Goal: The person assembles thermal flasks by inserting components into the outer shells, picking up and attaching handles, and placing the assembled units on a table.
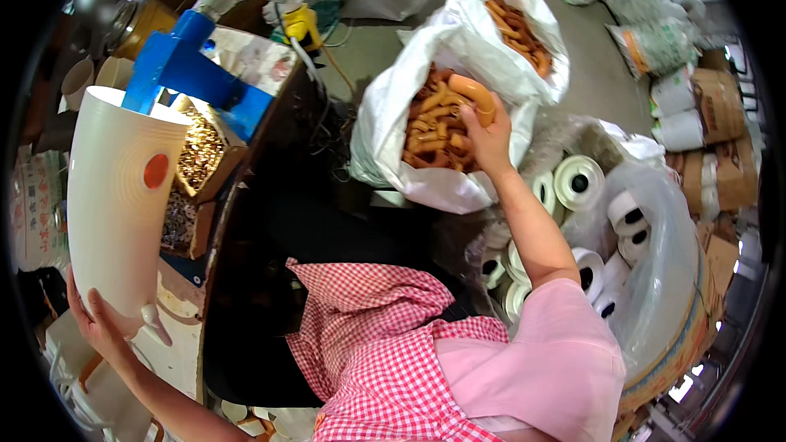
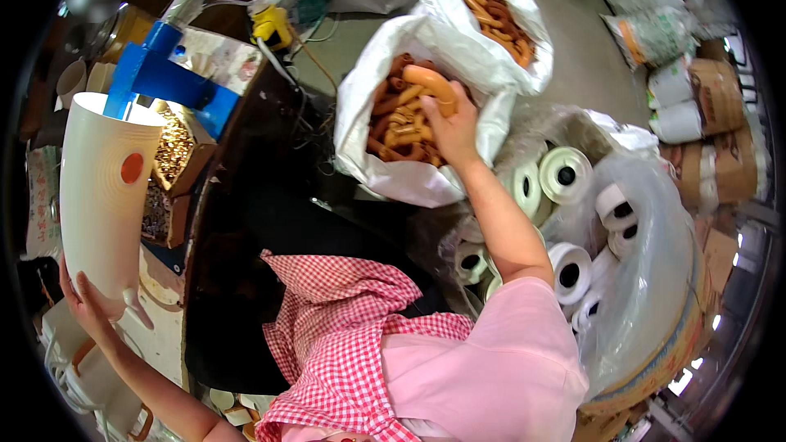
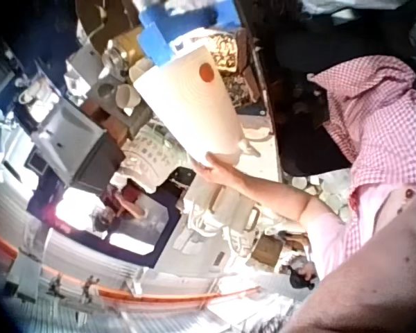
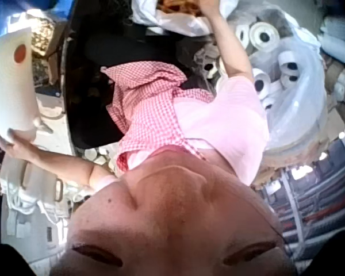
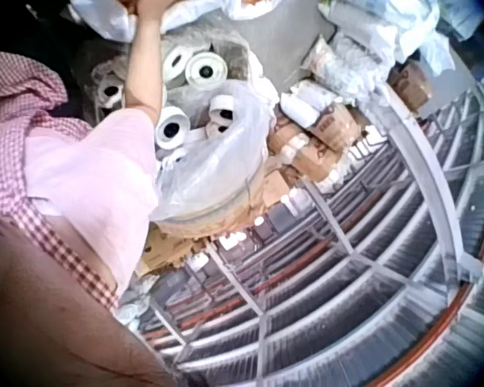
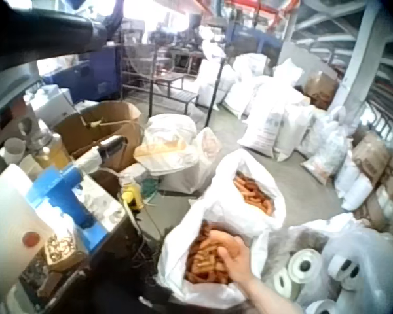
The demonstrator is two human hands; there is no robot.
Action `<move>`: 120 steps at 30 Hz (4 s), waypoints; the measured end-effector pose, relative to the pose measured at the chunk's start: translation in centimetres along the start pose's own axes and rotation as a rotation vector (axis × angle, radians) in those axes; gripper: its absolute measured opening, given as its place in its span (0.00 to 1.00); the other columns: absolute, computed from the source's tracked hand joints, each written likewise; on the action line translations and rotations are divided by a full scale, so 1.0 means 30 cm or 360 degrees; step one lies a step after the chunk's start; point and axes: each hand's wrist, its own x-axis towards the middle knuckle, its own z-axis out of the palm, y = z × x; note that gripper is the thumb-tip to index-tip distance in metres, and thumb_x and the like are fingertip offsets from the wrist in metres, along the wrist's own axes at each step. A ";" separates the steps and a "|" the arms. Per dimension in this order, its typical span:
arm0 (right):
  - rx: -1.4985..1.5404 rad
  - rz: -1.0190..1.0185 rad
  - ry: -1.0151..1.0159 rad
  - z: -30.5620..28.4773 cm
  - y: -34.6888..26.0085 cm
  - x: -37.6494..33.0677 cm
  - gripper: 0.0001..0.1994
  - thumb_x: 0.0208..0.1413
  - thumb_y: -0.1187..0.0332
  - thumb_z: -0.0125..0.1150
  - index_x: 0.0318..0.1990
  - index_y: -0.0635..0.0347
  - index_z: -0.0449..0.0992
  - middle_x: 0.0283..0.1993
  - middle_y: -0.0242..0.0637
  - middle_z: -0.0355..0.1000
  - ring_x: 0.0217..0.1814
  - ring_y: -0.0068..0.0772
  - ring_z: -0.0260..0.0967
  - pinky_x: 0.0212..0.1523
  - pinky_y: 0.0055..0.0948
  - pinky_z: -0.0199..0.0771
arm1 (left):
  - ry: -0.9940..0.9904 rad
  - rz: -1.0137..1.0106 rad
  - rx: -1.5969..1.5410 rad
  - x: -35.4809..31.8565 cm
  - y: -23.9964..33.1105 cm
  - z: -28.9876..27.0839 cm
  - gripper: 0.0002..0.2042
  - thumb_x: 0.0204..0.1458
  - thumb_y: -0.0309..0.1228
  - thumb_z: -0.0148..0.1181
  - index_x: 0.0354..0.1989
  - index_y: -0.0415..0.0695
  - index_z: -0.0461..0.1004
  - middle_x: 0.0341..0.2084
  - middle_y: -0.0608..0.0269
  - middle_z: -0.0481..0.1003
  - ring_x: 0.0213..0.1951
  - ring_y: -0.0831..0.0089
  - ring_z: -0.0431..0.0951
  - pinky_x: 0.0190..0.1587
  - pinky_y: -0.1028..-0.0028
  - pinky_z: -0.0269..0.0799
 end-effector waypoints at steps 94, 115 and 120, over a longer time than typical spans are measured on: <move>-0.1228 -0.2367 -0.1833 1.213 -1.563 -0.118 0.24 0.55 0.42 0.61 0.32 0.57 0.70 0.26 0.40 0.76 0.27 0.53 0.72 0.28 0.43 0.69 | 0.0375 0.0312 -0.0017 -0.062 0.035 0.016 0.30 0.36 0.46 0.72 0.49 0.46 0.77 0.50 0.64 0.74 0.56 0.62 0.70 0.55 0.59 0.68; 0.0136 -0.1933 -0.1256 1.122 -1.419 -0.045 0.19 0.57 0.53 0.63 0.44 0.59 0.70 0.43 0.40 0.74 0.45 0.39 0.74 0.41 0.36 0.72 | 0.0324 0.0370 -0.0001 -0.066 0.060 0.010 0.33 0.30 0.33 0.77 0.52 0.44 0.75 0.50 0.59 0.74 0.56 0.57 0.71 0.60 0.60 0.67; 0.0413 -0.0482 -0.0390 0.894 -1.003 0.162 0.17 0.62 0.62 0.59 0.51 0.64 0.68 0.48 0.40 0.69 0.49 0.28 0.69 0.50 0.28 0.70 | 0.0146 0.0357 -0.0442 -0.022 0.196 0.025 0.25 0.39 0.29 0.75 0.48 0.40 0.76 0.45 0.59 0.76 0.51 0.68 0.74 0.55 0.69 0.69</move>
